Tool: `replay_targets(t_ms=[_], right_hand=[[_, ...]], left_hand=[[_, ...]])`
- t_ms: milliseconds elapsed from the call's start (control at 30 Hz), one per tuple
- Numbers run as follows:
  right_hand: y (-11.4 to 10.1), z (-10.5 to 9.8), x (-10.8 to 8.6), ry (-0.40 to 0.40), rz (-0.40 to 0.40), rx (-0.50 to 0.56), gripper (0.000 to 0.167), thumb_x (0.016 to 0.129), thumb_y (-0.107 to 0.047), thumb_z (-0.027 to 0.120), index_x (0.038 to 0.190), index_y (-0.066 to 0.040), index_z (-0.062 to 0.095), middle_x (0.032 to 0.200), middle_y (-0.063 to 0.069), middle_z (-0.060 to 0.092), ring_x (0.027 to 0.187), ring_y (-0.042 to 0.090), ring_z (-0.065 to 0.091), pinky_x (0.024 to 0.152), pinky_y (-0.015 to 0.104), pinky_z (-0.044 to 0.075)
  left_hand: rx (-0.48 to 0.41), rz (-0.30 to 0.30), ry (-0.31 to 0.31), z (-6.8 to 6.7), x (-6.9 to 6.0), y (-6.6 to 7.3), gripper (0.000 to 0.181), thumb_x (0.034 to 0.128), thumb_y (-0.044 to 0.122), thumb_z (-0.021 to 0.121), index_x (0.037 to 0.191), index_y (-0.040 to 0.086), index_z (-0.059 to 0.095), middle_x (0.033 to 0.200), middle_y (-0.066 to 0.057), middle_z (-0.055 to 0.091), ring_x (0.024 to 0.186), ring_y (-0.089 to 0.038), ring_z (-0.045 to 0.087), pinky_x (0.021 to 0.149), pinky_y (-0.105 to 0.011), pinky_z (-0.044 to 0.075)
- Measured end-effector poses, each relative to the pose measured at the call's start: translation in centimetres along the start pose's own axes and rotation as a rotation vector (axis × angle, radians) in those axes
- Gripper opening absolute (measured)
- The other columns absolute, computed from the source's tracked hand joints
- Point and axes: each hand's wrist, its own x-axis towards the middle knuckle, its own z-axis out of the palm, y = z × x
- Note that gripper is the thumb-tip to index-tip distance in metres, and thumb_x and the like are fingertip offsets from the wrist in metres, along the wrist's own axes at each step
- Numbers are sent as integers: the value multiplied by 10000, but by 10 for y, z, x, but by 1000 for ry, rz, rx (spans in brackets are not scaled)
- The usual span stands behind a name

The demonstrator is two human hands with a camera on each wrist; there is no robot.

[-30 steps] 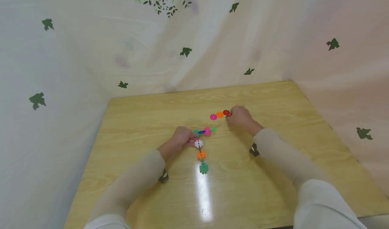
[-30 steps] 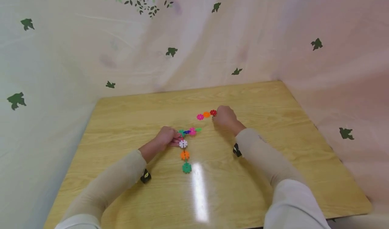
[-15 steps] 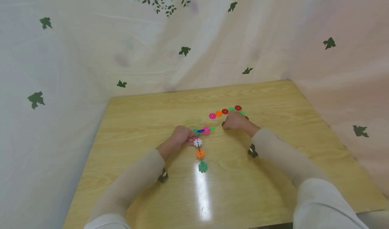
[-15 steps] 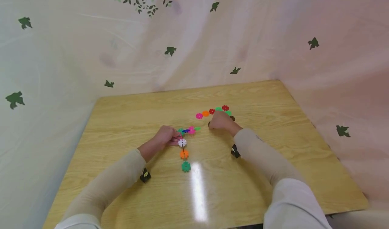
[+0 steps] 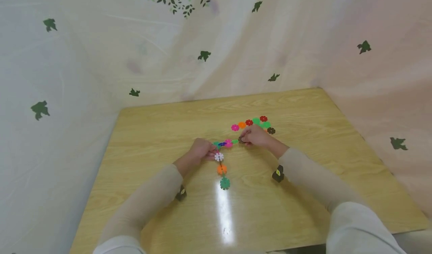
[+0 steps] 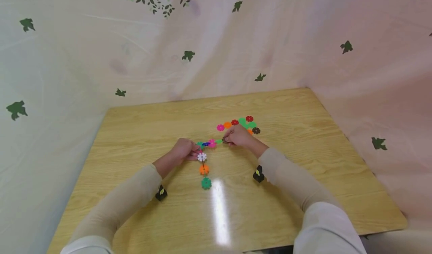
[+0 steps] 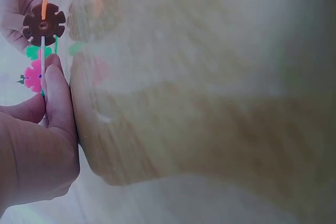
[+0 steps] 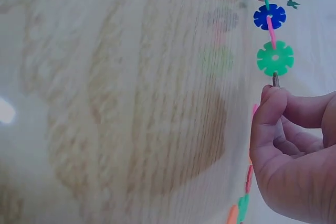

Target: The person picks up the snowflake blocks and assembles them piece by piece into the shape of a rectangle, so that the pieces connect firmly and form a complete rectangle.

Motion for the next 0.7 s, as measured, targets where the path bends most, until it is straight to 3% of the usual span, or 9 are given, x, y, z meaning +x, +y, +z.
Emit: replay_targets(t_ms=[233,467,700], right_hand=[[0,3,-1,18,43,102,196,958,57,592,1144,105,632,1012,219,676,686,144,627,623,210,608],[1,7,1,18,100,229,200,959,68,600,1151,123,605,973,199,667,668,148,630,626,208,611],[-1,10,3,35,96,275,165,957,73,606,1113,124,618,940,182,664,638,145,622,598,198,598]], left_hand=[[-4,-25,-8,-1,1,-1,177,926,-54,563,996,-151,694,713,-127,692,551,-154,674,607,-277,645],[-19,5,4,1,4,-5,143,924,-51,617,986,-156,690,738,-158,712,542,-152,671,587,-286,644],[-25,1,19,2,5,-5,149,894,-74,592,963,-160,692,697,-141,696,525,-156,669,567,-283,640]])
